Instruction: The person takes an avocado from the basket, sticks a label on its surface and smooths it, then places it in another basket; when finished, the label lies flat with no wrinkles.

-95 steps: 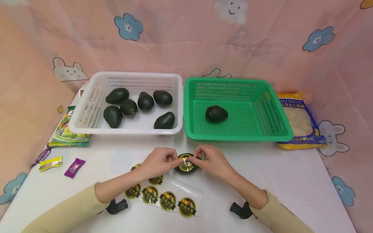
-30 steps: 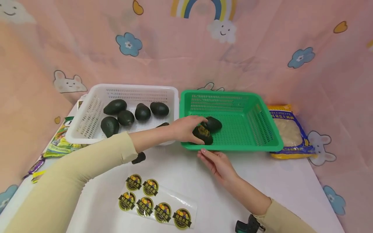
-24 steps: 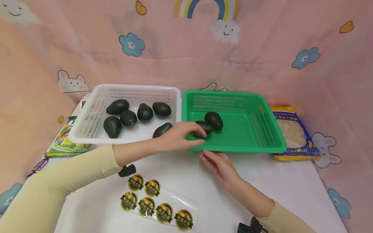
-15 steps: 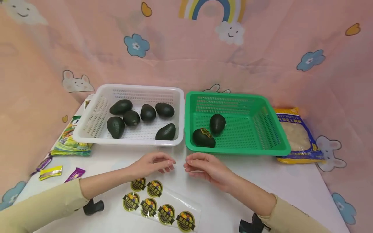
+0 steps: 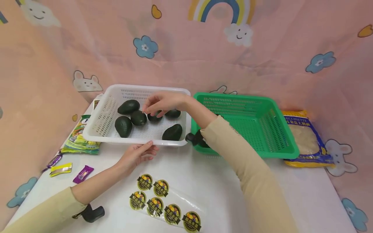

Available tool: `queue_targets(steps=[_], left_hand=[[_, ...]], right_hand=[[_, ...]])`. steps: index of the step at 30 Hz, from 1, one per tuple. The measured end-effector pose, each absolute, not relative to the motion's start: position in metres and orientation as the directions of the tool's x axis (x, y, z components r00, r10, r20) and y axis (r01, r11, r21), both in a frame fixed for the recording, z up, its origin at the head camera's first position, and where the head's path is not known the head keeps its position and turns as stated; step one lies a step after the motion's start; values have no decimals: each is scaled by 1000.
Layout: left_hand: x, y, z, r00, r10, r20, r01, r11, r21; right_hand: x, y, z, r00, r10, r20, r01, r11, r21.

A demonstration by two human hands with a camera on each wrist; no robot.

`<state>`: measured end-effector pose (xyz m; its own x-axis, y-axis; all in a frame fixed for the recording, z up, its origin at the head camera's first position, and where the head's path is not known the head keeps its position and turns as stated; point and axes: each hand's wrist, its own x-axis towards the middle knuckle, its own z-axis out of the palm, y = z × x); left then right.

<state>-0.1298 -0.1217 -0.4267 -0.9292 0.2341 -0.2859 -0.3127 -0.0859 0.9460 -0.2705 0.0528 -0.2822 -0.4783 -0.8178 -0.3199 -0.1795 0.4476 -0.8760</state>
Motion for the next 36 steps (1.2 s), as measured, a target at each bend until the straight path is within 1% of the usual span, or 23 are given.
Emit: queue_targets(steps=[3,5,7,10,14,16,19,24,27,32,36], left_hand=[[-129,-123,-427,-928,239,-285,-310,-76,948],[-129,-124,-427,-927,243,-284,-309,-71,948],[-129,-125,-427,-928,246,-281,-305,-66,950],[-129,-125,-427,-930,244,-273,-296,-61,953],[-129,-125,-428,-932,248,-265,-288,-61,956],[-129,-125,-429,-932,249,-263,-285,-58,957],[-129,-126,-431,-932,248,-264,-285,-51,957],[-130,-126,-433,-931,255,-260,-282,-54,958],[-130,-126,-432,-930,266,-256,-280,-57,958],[-131,-126,-433,-928,272,-256,-281,-56,958],[-132,-128,-434,-927,268,-260,-284,-52,957]], right_hand=[[-296,41,-289,-398,-759,-515,-247,630,-736],[-307,37,-296,-359,-667,-653,-269,743,-612],[-315,35,-303,-323,-570,-756,-261,821,-507],[-323,35,-314,-274,-457,-846,-223,886,-407],[-324,32,-326,-223,-377,-899,-174,923,-344],[-322,29,-331,-208,-368,-906,-173,926,-336],[-319,23,-336,-201,-407,-891,-192,908,-372],[-317,12,-343,-201,-557,-806,-185,830,-527],[-317,7,-350,-192,-613,-766,-183,789,-586],[-316,-1,-356,-173,-627,-760,-202,778,-595],[-316,-5,-357,-178,-630,-756,-238,773,-589]])
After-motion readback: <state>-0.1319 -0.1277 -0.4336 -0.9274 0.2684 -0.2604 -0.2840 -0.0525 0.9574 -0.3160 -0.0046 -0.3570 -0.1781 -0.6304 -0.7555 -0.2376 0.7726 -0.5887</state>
